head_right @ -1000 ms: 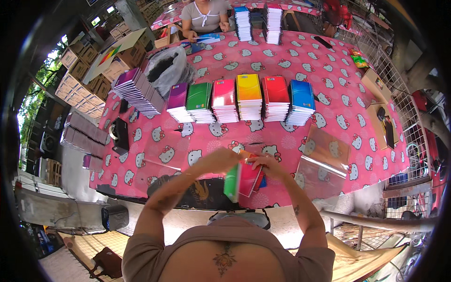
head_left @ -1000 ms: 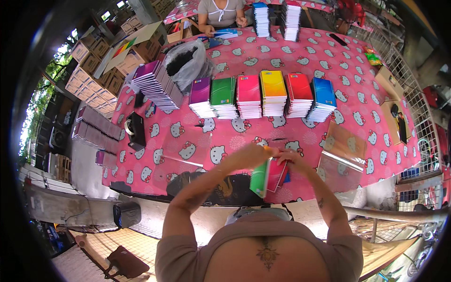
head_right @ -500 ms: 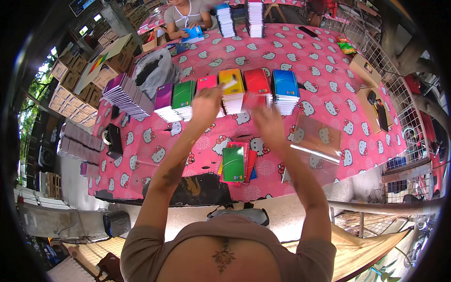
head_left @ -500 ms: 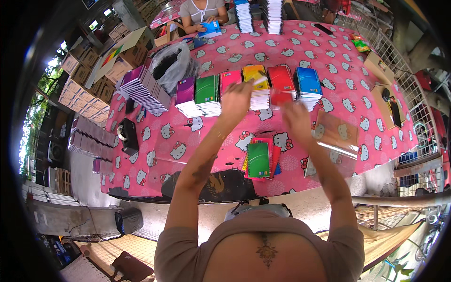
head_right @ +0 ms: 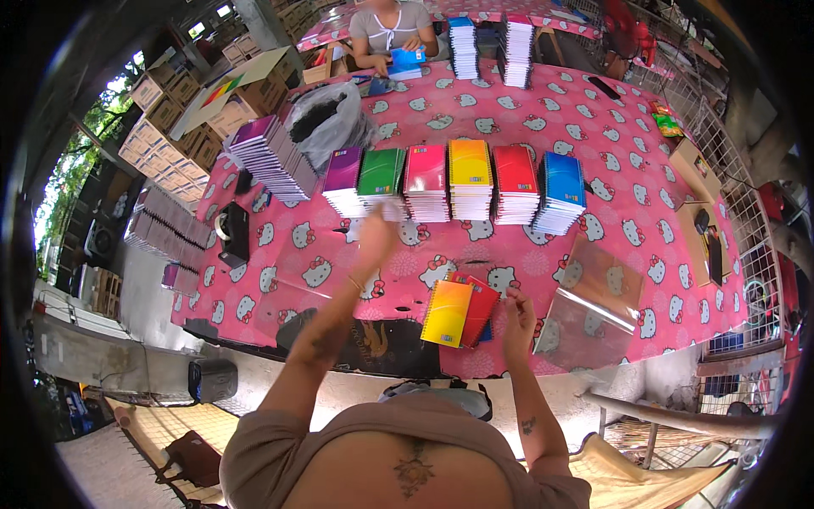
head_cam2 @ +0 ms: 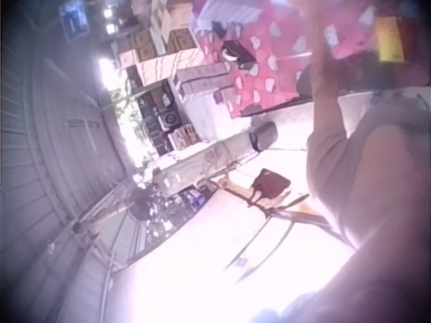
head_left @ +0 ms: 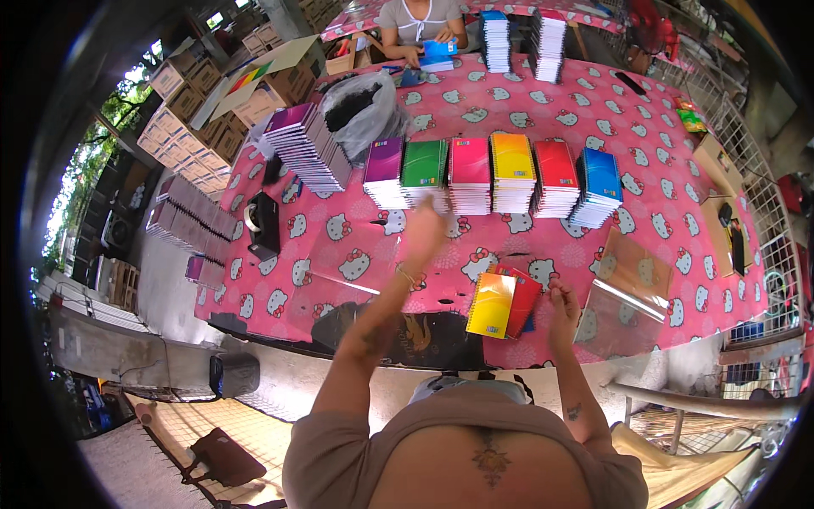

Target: The person sorts notebooks on a table, places them into plastic sleeves, and uses a tape dispenser to seal the sleeves.

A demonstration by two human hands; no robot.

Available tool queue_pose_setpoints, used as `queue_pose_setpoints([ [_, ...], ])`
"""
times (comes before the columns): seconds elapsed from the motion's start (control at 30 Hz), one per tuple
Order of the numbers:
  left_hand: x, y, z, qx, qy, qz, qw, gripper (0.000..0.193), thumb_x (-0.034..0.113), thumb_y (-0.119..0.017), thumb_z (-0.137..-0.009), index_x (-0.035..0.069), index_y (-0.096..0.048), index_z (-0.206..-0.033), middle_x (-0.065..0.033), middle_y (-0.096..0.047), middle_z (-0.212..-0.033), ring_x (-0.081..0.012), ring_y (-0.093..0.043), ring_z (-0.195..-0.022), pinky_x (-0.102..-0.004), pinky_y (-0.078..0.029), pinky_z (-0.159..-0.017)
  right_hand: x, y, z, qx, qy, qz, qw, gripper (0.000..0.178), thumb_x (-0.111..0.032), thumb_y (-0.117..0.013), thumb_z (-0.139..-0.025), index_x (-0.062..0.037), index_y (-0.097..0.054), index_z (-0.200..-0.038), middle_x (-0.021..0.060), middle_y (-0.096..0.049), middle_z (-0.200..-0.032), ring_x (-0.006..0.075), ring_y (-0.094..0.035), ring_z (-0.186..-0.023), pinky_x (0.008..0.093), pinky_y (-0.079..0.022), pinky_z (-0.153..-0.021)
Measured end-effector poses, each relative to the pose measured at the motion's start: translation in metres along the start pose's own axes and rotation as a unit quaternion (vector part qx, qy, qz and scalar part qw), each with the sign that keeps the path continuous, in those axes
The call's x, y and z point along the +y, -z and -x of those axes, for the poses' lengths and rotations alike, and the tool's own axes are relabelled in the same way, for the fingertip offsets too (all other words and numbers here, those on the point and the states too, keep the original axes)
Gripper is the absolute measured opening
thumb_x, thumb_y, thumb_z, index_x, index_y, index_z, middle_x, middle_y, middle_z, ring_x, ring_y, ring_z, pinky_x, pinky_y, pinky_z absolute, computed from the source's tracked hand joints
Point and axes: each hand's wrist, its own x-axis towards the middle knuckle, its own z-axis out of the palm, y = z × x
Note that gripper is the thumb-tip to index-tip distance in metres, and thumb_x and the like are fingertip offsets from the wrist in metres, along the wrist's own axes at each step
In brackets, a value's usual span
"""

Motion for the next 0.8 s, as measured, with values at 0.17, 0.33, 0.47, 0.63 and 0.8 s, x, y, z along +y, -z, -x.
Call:
queue_pose_setpoints([
  [0.17, -0.128, 0.077, -0.103, -0.063, 0.239, -0.092, 0.965, 0.047, 0.045, -0.068, -0.087, 0.000, -0.067, -0.102, -0.0230, -0.070, -0.101, -0.0411, -0.068, -0.094, -0.0530, -0.053, -0.079, 0.012, 0.001, 0.020, -0.030, -0.029, 0.081, 0.996, 0.019, -0.011, -0.062, -0.097, -0.0039, -0.064, -0.114, 0.0028, -0.064, -0.104, 0.0101, -0.058, -0.096, 0.0278, -0.045, -0.087],
  [0.33, -0.105, 0.059, -0.096, 0.008, 0.219, -0.058, 0.974, 0.044, 0.043, -0.069, -0.086, 0.002, -0.070, -0.100, -0.0230, -0.070, -0.102, -0.0410, -0.068, -0.098, -0.0514, -0.053, -0.081, 0.016, 0.000, 0.029, -0.017, -0.035, 0.026, 0.999, 0.021, -0.007, -0.065, -0.092, -0.0051, -0.065, -0.113, 0.0039, -0.063, -0.106, 0.0125, -0.058, -0.096, 0.0288, -0.047, -0.084],
  [0.47, -0.105, 0.057, -0.087, 0.143, 0.150, 0.012, 0.978, 0.045, 0.042, -0.072, -0.083, -0.001, -0.068, -0.097, -0.0221, -0.071, -0.087, -0.0455, -0.067, -0.088, -0.0534, -0.052, -0.083, -0.023, -0.037, 0.013, -0.059, 0.162, 0.296, 0.939, 0.028, -0.007, -0.068, -0.086, -0.0064, -0.065, -0.114, 0.0109, -0.063, -0.112, 0.0263, -0.060, -0.105, 0.0377, -0.047, -0.091],
  [0.63, -0.124, 0.057, -0.070, 0.061, 0.304, 0.110, 0.944, 0.036, 0.030, -0.074, -0.087, -0.001, -0.062, -0.101, -0.0163, -0.068, -0.083, -0.0312, -0.069, -0.075, -0.0405, -0.057, -0.069, -0.070, -0.190, -0.053, -0.209, 0.401, 0.316, 0.834, 0.051, -0.017, -0.070, -0.081, -0.0083, -0.058, -0.130, 0.0172, -0.051, -0.138, 0.0359, -0.048, -0.129, 0.0506, -0.038, -0.105],
  [0.8, -0.099, 0.060, -0.038, 0.167, 0.311, 0.352, 0.867, 0.028, 0.020, -0.072, -0.090, -0.002, -0.062, -0.102, -0.0100, -0.064, -0.083, -0.0162, -0.064, -0.068, -0.0299, -0.055, -0.061, -0.052, -0.295, -0.121, -0.178, 0.495, 0.430, 0.734, 0.047, -0.015, -0.066, -0.081, -0.0092, -0.061, -0.128, 0.0140, -0.059, -0.119, 0.0322, -0.058, -0.114, 0.0513, -0.036, -0.104],
])
